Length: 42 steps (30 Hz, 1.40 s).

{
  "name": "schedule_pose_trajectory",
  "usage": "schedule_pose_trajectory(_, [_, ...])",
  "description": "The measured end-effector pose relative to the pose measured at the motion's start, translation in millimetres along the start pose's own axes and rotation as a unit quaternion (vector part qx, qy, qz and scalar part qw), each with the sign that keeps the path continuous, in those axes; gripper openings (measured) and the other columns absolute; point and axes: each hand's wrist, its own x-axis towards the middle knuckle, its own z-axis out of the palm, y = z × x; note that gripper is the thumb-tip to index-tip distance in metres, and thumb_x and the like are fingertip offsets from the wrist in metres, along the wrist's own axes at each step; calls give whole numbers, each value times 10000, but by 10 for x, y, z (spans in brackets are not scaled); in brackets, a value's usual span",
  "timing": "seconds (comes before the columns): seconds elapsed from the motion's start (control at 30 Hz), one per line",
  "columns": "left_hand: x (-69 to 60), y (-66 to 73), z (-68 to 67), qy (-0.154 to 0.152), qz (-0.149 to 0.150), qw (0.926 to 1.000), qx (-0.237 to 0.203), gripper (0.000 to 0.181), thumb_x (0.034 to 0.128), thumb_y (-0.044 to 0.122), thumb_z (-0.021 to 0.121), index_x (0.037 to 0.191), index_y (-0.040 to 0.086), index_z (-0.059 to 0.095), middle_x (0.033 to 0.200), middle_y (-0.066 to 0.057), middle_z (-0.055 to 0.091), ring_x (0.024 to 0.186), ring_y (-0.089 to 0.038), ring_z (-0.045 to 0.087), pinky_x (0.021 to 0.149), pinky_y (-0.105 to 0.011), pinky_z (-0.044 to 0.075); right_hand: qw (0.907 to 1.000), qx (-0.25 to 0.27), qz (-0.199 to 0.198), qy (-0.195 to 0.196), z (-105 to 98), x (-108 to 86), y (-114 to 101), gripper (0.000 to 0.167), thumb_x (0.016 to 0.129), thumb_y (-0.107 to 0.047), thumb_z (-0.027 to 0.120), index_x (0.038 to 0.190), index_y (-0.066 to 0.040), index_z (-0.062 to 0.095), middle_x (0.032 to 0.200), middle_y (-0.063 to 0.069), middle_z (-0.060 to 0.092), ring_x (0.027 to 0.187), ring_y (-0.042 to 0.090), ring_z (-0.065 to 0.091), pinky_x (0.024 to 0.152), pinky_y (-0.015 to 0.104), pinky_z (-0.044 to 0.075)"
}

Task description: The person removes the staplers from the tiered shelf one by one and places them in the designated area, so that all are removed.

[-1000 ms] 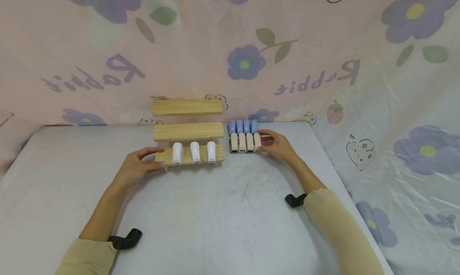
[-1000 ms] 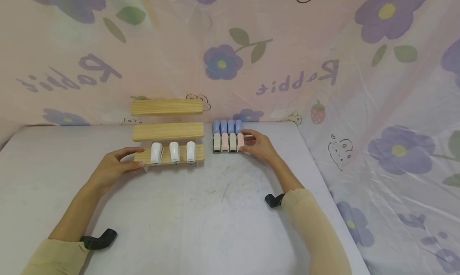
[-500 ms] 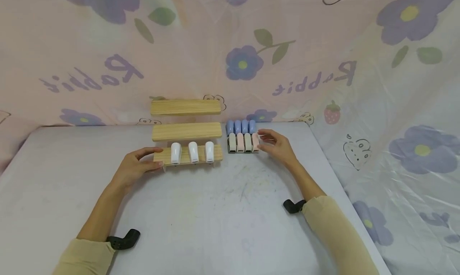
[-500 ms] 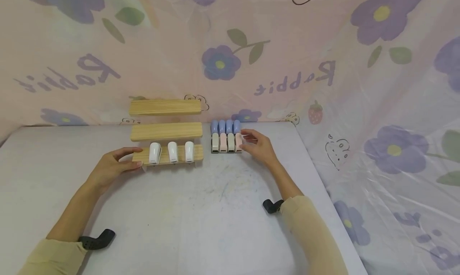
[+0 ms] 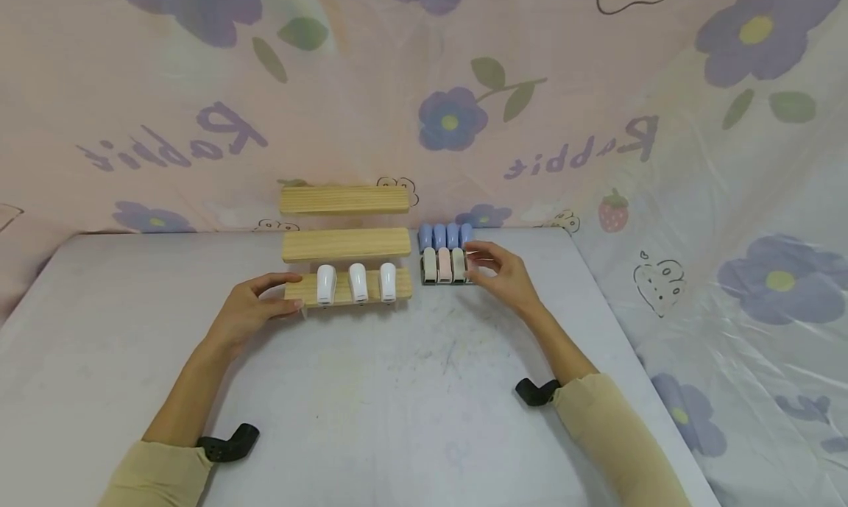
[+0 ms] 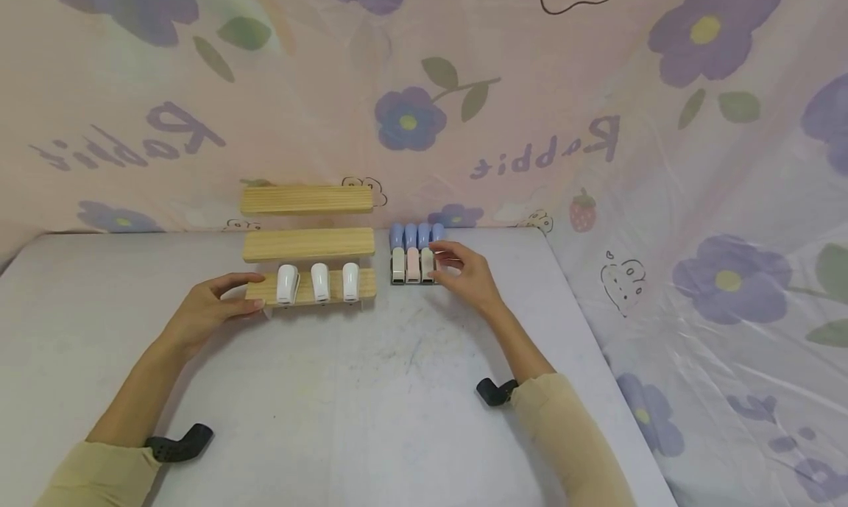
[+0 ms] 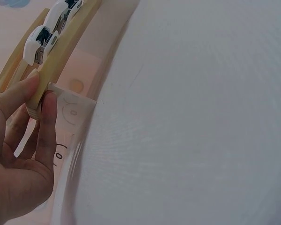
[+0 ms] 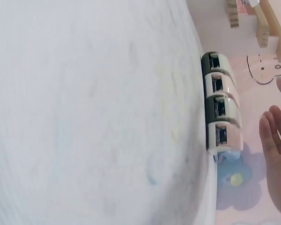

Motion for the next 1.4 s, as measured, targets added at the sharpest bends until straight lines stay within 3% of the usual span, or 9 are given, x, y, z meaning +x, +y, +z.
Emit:
schedule_pose_trajectory(0.83, [25,-50,-2,10,40,10000,-58,650,844,234,819,1400,41,542,1619,-192,166,908,-76,671,807,-195,509,9975,189,-403,-545,423,3,-324,526,824,141,724,1306,164,517,1288,327,557,1124,516,549,952,605,437])
schedule_pose_trajectory(1.03, [22,-26,-14,-3,2,9999,107,645,848,275,813,1398,65,549,1620,-189,175,933,-71,645,811,-187,496,9965,62,-433,-709,506,-1,-363,530,822,119,739,1304,160,522,1283,331,565,1136,474,576,962,581,445])
schedule_pose_trajectory(1.4, [17,-22,-13,37,-40,9999,153,652,839,288,821,1393,67,556,1619,-179,187,955,-75,626,820,-177,485,9947,306,-491,-854,664,24,-352,544,812,133,740,1310,152,520,1290,313,567,1141,487,563,970,565,445])
